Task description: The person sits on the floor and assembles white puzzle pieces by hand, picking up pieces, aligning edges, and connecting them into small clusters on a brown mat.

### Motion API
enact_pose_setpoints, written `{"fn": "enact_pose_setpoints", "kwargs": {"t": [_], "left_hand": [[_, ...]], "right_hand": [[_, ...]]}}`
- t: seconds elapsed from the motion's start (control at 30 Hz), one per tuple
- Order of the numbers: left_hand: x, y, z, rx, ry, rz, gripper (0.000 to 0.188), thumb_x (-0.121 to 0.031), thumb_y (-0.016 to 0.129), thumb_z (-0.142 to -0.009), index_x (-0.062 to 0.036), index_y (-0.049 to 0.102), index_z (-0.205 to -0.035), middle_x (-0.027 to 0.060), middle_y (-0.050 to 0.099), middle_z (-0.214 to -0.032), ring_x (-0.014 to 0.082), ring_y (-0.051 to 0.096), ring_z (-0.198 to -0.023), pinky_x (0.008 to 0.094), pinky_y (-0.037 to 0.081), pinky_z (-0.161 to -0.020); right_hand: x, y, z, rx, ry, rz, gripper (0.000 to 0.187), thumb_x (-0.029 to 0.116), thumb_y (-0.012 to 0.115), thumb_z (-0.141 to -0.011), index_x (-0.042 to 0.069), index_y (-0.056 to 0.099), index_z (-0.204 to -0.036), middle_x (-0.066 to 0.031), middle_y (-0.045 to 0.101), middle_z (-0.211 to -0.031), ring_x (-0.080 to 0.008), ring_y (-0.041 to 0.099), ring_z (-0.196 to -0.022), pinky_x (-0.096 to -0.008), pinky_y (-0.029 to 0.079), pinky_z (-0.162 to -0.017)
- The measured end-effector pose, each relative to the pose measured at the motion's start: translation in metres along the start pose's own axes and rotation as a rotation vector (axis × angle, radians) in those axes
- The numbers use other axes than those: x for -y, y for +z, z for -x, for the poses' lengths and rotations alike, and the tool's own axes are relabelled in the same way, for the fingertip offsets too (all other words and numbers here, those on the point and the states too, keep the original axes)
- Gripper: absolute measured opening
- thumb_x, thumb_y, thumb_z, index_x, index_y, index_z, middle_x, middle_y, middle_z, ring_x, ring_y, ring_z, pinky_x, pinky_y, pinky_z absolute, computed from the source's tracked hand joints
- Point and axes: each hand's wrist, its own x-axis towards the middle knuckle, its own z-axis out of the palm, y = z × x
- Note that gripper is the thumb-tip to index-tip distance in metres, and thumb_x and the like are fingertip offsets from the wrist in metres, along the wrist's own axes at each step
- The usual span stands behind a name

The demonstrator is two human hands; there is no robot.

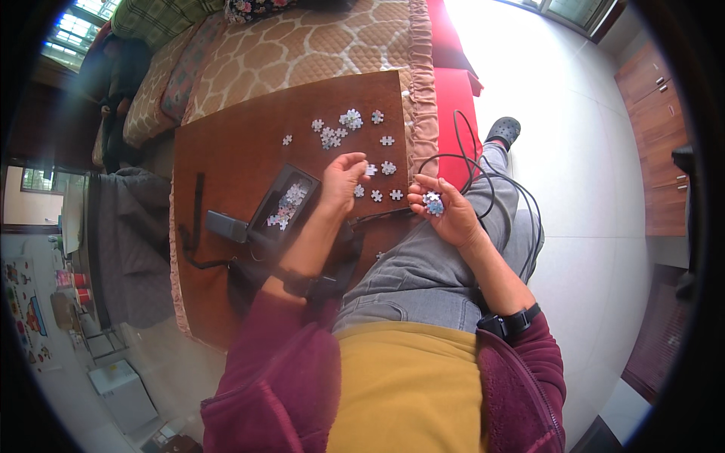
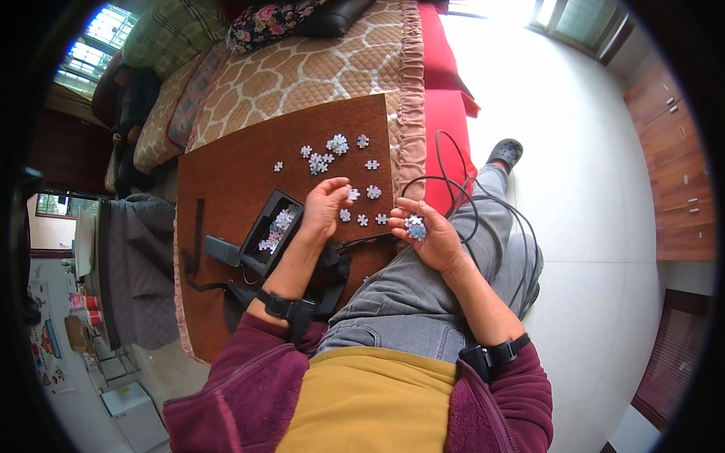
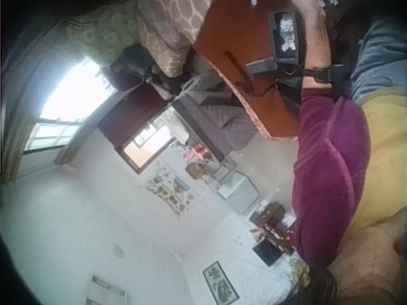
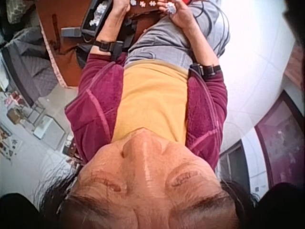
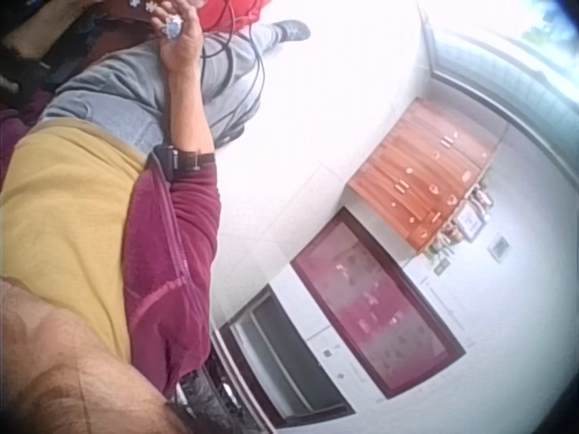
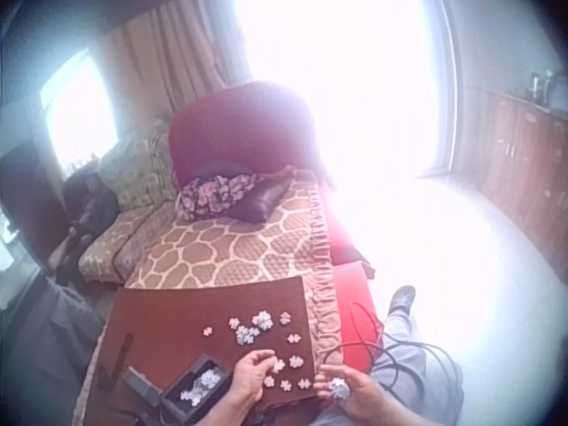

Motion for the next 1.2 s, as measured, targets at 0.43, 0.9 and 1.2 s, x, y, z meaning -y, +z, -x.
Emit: {"fn": "enact_pose_setpoints", "kwargs": {"t": [0.43, 0.9, 1.2], "left_hand": [[0.005, 0.036, -0.026, -0.030, 0.167, -0.150, 0.011, -0.004, 0.065, -0.089, -0.0035, 0.065, -0.100, 0.0002, 0.065, -0.089, 0.0064, 0.059, -0.075, 0.0210, 0.052, -0.062], [0.006, 0.047, -0.051, 0.012, 0.296, -0.275, 0.018, 0.004, 0.061, -0.087, -0.0006, 0.063, -0.104, 0.0036, 0.064, -0.094, 0.0095, 0.062, -0.079, 0.0244, 0.056, -0.069], [-0.032, -0.006, -0.053, -0.085, 0.513, -0.609, 0.020, 0.004, 0.060, -0.084, -0.0014, 0.065, -0.103, 0.0019, 0.066, -0.095, 0.0094, 0.064, -0.078, 0.0233, 0.054, -0.068]], "right_hand": [[0.002, -0.004, 0.000, 0.036, 0.007, 0.016, 0.052, 0.036, 0.048, -0.099, -0.003, 0.047, -0.134, -0.0160, 0.060, -0.118, -0.0258, 0.062, -0.105, -0.0373, 0.052, -0.090], [0.002, -0.004, 0.000, 0.033, -0.004, 0.015, 0.051, 0.035, 0.048, -0.099, -0.003, 0.048, -0.133, -0.0158, 0.060, -0.117, -0.0258, 0.062, -0.104, -0.0376, 0.051, -0.091], [-0.001, -0.005, -0.001, 0.030, -0.010, -0.011, 0.049, 0.034, 0.045, -0.101, -0.003, 0.048, -0.132, -0.0163, 0.061, -0.116, -0.0256, 0.063, -0.103, -0.0366, 0.053, -0.089]]}}
